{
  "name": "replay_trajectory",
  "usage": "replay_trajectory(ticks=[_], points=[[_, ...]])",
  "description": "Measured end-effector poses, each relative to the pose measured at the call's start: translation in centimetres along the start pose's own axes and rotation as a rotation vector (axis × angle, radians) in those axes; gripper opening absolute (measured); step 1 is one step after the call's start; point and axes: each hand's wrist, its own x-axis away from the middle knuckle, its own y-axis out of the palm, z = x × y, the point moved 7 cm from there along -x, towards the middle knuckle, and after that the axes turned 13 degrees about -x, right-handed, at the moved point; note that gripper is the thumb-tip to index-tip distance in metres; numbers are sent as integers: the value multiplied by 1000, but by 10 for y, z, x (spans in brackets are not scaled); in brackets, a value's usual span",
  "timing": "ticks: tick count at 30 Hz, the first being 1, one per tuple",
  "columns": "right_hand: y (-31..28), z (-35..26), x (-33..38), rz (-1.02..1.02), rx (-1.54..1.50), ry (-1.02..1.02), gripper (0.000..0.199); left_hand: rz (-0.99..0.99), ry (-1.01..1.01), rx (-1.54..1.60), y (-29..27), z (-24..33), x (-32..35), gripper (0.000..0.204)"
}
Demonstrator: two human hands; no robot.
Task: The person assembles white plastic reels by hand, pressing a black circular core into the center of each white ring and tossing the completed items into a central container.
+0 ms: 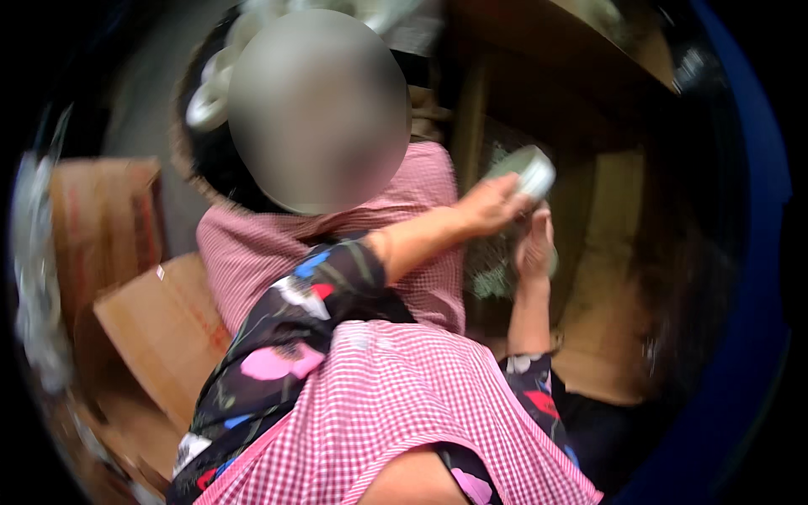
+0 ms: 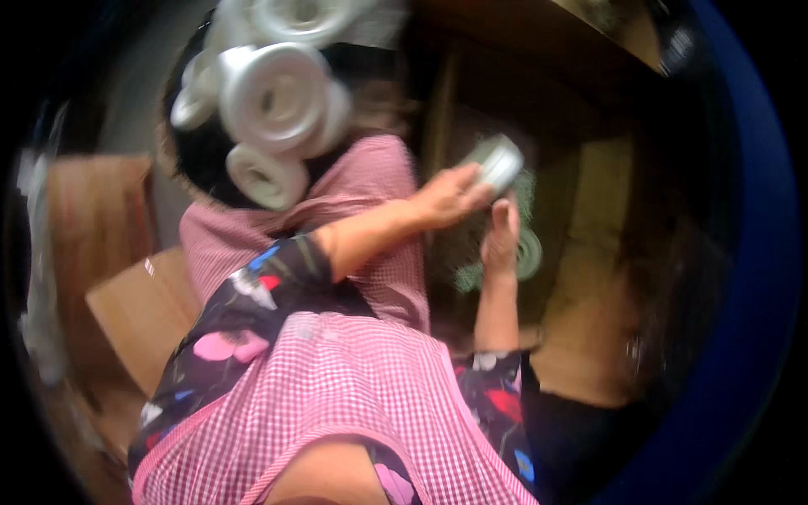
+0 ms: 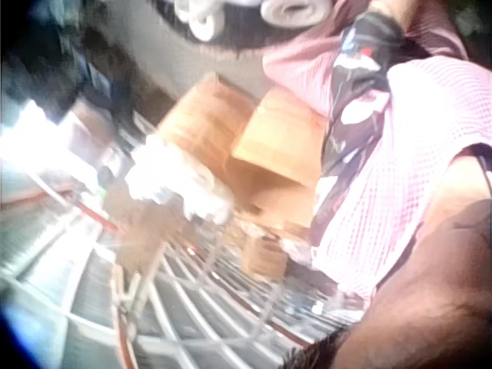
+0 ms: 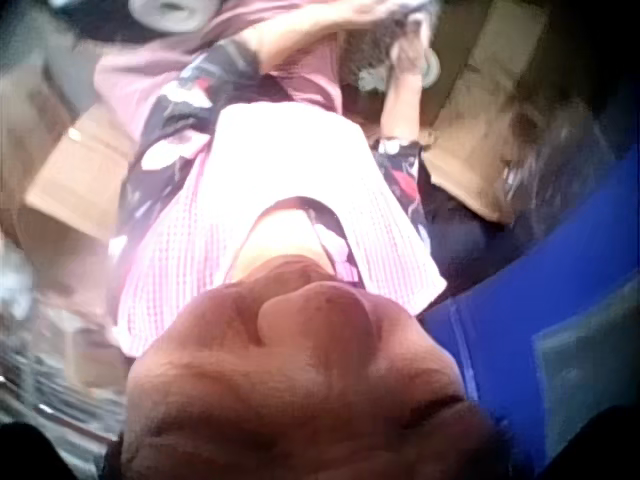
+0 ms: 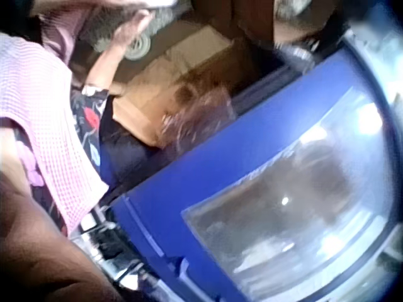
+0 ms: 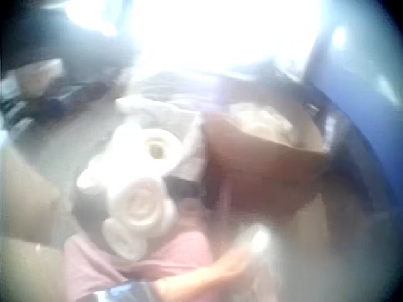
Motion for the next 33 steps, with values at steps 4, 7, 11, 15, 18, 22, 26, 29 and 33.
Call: replay_trajectory(ticks=[4, 7, 11, 15, 18, 22, 26, 29, 33], points=[[7, -1, -2, 109, 169, 10, 52, 48, -195, 256, 12, -23, -5, 29], [38, -5, -5, 280, 149, 24, 49, 84, -240, 277, 1, -22, 0, 38], [54, 3, -24, 204, 340, -161, 54, 101, -291, 353, -6, -18, 1, 45], [61, -1, -25, 310, 610, -181, 47, 309, -251, 90, -19, -14, -2, 30], [44, 18, -54, 7, 489, -133, 53, 769, -196, -136, 3, -22, -9, 27], [30, 8, -60, 203, 688, -98, 49, 886, -298, -225, 8, -5, -5, 27], [37, 6, -71, 50, 585, 70, 49, 321, -526, 58, -7, -25, -7, 33], [21, -24, -45, 94, 871, 170, 54, 246, 97, 158, -96, 36, 58, 34], [-13, -38, -11, 157, 1039, -40, 58, 906, 138, -354, -290, 28, 165, 15]])
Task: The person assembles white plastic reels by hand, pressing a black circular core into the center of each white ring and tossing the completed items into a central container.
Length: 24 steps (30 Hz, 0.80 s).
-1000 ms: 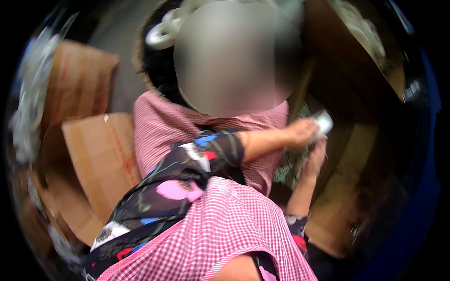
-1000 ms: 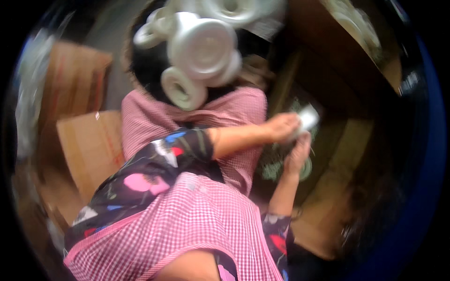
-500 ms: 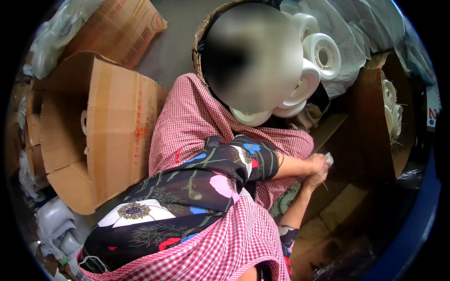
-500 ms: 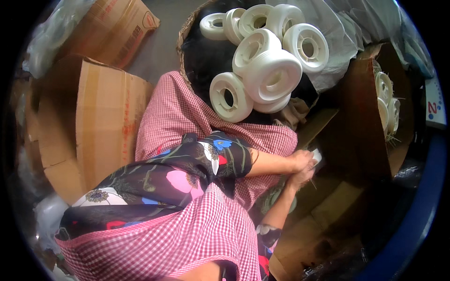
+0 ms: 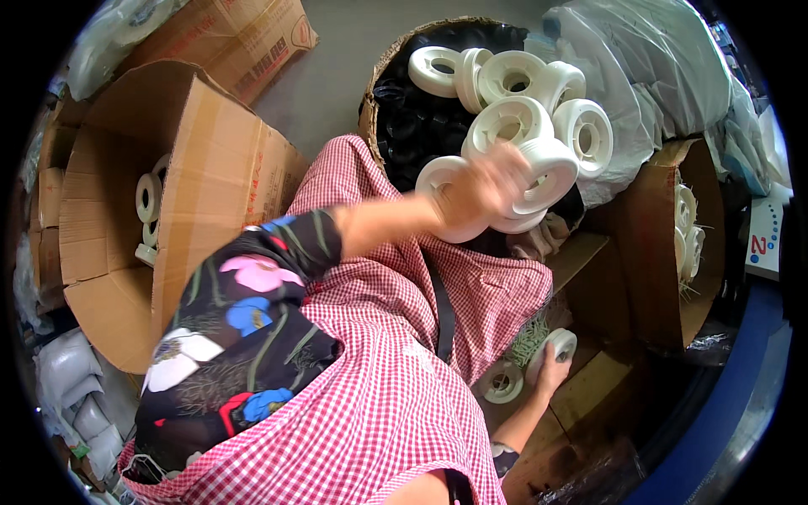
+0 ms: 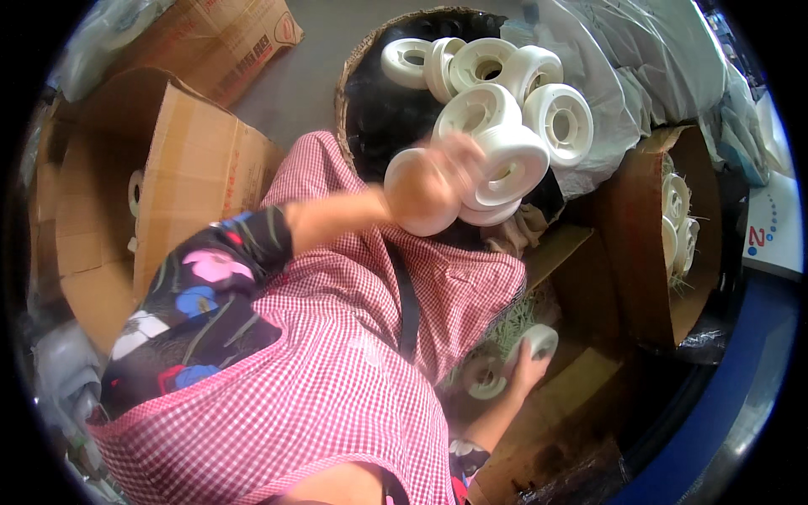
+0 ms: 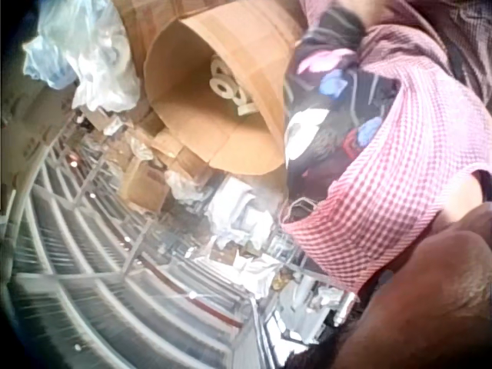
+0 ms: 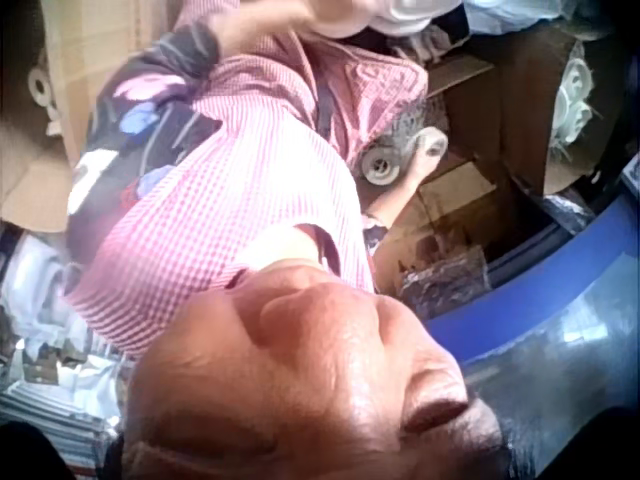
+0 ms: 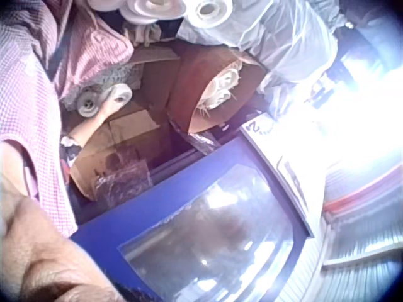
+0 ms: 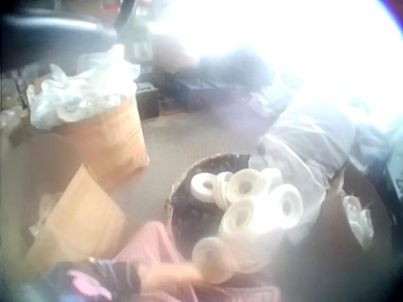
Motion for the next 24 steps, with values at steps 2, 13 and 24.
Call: replay_trajectory(ticks=[2, 13, 24], points=[[8, -32, 25, -48, -142, 8, 57, 223, -131, -590, -52, -105, -9, 30], [69, -203, 93, -438, -835, -172, 63, -142, -505, -729, -98, -234, 0, 30], [189, -215, 141, -1030, -941, 98, 83, -395, -33, 234, -62, 24, 64, 24]])
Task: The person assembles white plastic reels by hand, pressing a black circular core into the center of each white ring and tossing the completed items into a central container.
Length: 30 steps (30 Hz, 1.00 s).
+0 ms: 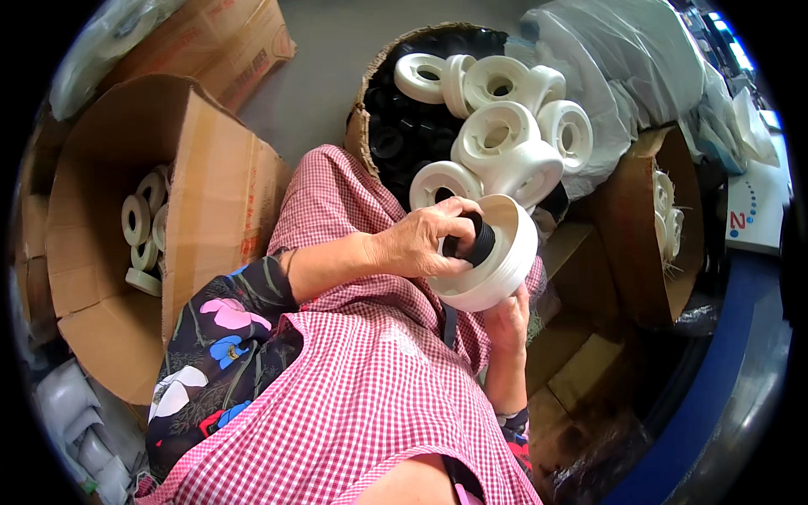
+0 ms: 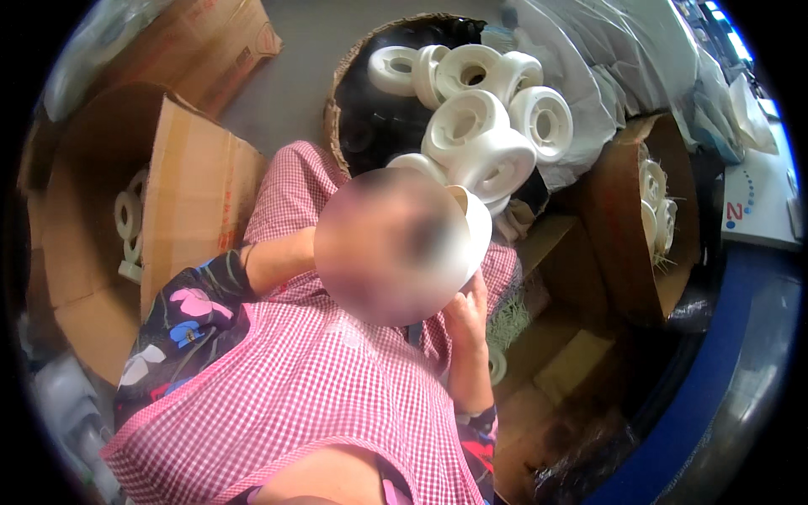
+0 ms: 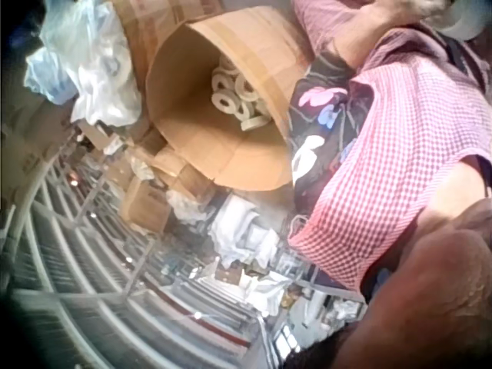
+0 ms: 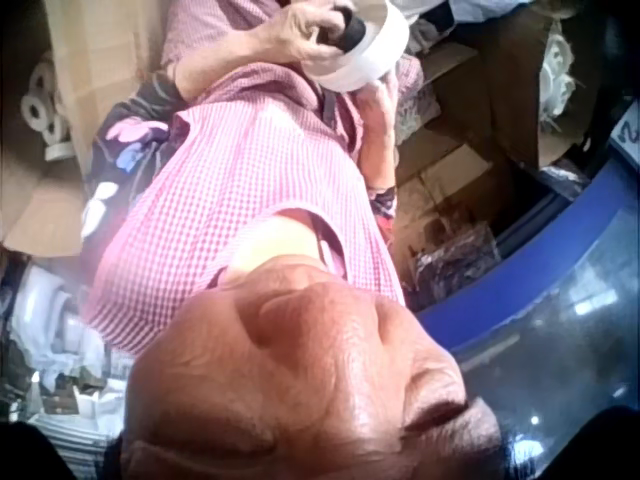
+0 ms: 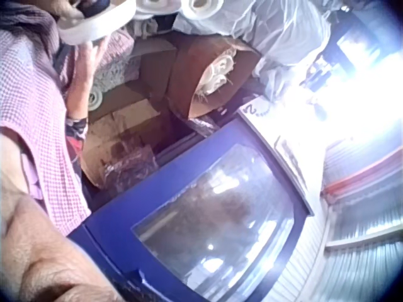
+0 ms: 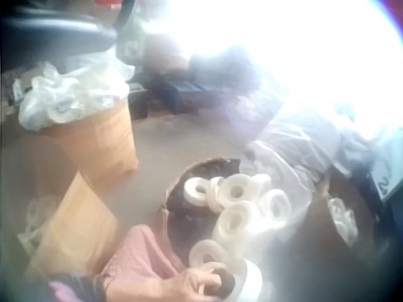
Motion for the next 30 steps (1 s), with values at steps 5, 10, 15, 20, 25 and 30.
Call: replay_trajectory(ticks=[5, 10, 15, 20, 25, 30], points=[[27, -3, 1, -48, 288, -42, 89, -22, -182, 164, 2, -8, 15, 67], [76, -33, 3, -404, 1200, -602, 84, -264, -622, 793, 20, -13, 19, 64], [96, -33, 4, -535, 1216, -597, 84, -400, -597, 1271, 38, -21, 28, 54], [100, -35, 4, -657, 1214, -471, 82, -432, -586, 1446, 62, -43, 40, 57], [103, -32, 4, -598, 1271, -471, 95, -340, -582, 931, 37, -27, 31, 76], [62, -14, -4, -428, 945, -193, 101, -298, -536, 689, 24, -30, 27, 77]])
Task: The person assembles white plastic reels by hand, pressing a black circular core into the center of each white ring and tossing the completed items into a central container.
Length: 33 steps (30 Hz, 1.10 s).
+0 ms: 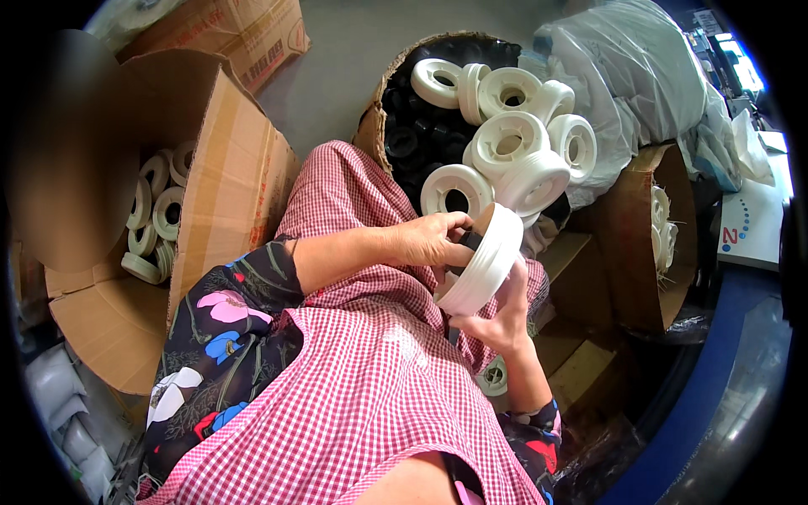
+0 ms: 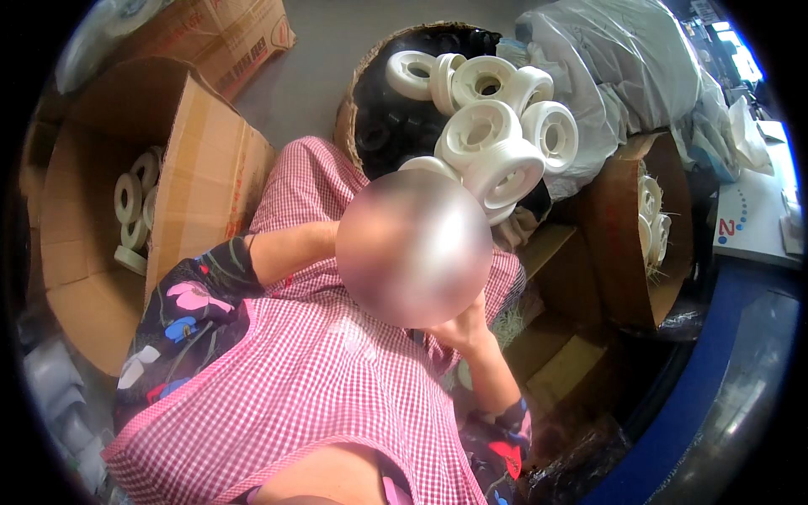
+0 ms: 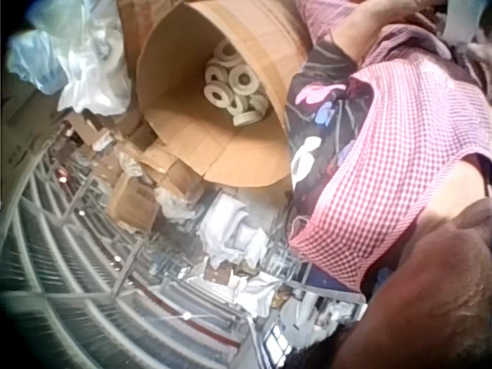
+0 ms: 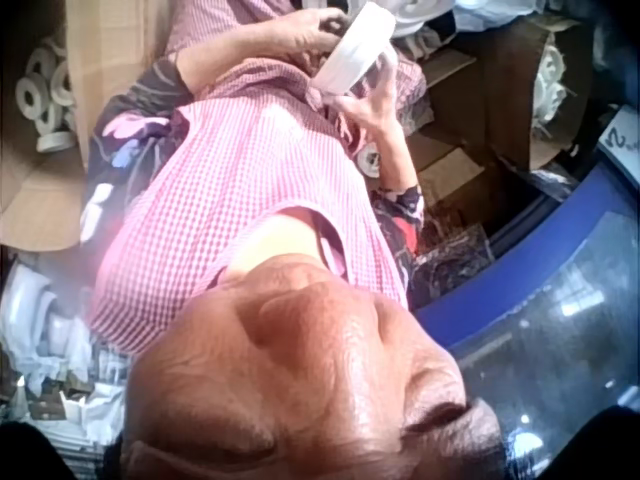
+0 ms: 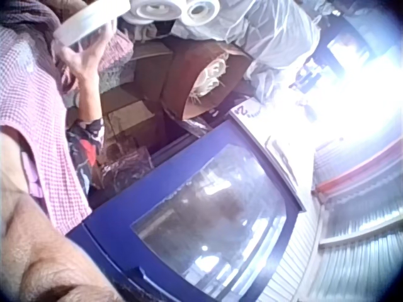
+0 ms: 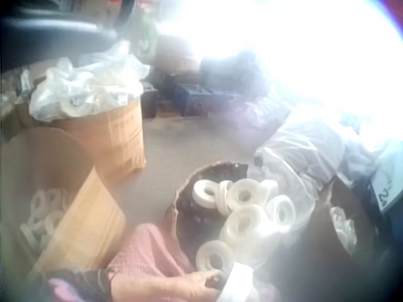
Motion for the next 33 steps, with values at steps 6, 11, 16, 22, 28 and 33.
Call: replay_trajectory(ticks=[6, 11, 16, 22, 28, 33], points=[[7, 58, 6, 134, -1138, 764, 52, -111, -104, -294, -1, -6, 3, 60], [-29, 52, -11, 218, -196, 610, 31, 52, 138, -323, -35, 15, 2, 61], [-89, 58, -37, 657, 285, 210, 39, -3, 1117, -53, -72, 136, 90, 34], [-90, 96, -65, 703, 774, 235, 69, -593, 1079, 871, -144, 131, 75, 26], [-85, 94, -63, 737, 346, 106, 57, 926, -280, -1561, -186, -71, -65, 26], [-73, 32, -24, 697, -305, 81, 53, 861, -284, -1671, -203, -92, -80, 15]])
